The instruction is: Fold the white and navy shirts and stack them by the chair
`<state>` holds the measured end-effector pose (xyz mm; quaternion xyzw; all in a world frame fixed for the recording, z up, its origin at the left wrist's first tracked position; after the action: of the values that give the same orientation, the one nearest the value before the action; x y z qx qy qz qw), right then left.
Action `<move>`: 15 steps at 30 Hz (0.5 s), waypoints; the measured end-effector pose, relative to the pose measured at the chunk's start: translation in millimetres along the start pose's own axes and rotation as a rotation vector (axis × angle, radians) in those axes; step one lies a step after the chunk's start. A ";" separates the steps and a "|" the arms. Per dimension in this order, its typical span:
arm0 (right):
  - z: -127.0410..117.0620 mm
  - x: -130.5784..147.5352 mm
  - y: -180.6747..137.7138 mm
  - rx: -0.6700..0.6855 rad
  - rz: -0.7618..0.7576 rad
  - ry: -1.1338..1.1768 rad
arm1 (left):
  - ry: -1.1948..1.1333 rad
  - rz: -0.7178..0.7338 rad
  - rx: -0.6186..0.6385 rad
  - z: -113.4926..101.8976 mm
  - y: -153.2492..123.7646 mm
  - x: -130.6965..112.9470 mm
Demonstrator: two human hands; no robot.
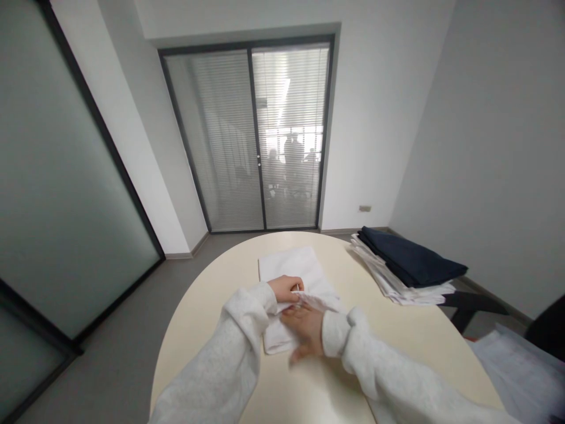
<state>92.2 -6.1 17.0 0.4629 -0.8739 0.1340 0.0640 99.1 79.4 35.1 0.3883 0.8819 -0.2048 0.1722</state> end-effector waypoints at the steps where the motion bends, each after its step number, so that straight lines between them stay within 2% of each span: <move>1: 6.1 -1.4 1.8 0.013 -0.001 0.007 | 0.001 0.001 -0.019 -3.0 -1.3 1.2; 4: 16.8 -6.8 8.1 0.014 -0.005 0.032 | 0.022 -0.006 -0.070 -12.3 -6.4 1.2; 10: 4.9 -14.5 16.9 -0.135 0.026 -0.021 | 0.088 -0.022 -0.099 -27.0 -17.5 -11.7; 15: 2.3 -13.9 16.6 -0.118 0.101 -0.038 | 0.213 -0.105 -0.041 -18.8 -15.9 -13.5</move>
<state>86.4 13.1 8.6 0.4160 -0.9036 0.0767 0.0678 93.0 70.6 61.1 0.3574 0.9183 -0.1532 0.0742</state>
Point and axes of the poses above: each hand's wrist, its own y-axis towards the middle knuckle, its own z-axis out of the palm, x = y × z, the point moved 10 cm from there along y, towards the middle knuckle, and after that the axes turned 9 degrees about x, right-handed, at the moved point
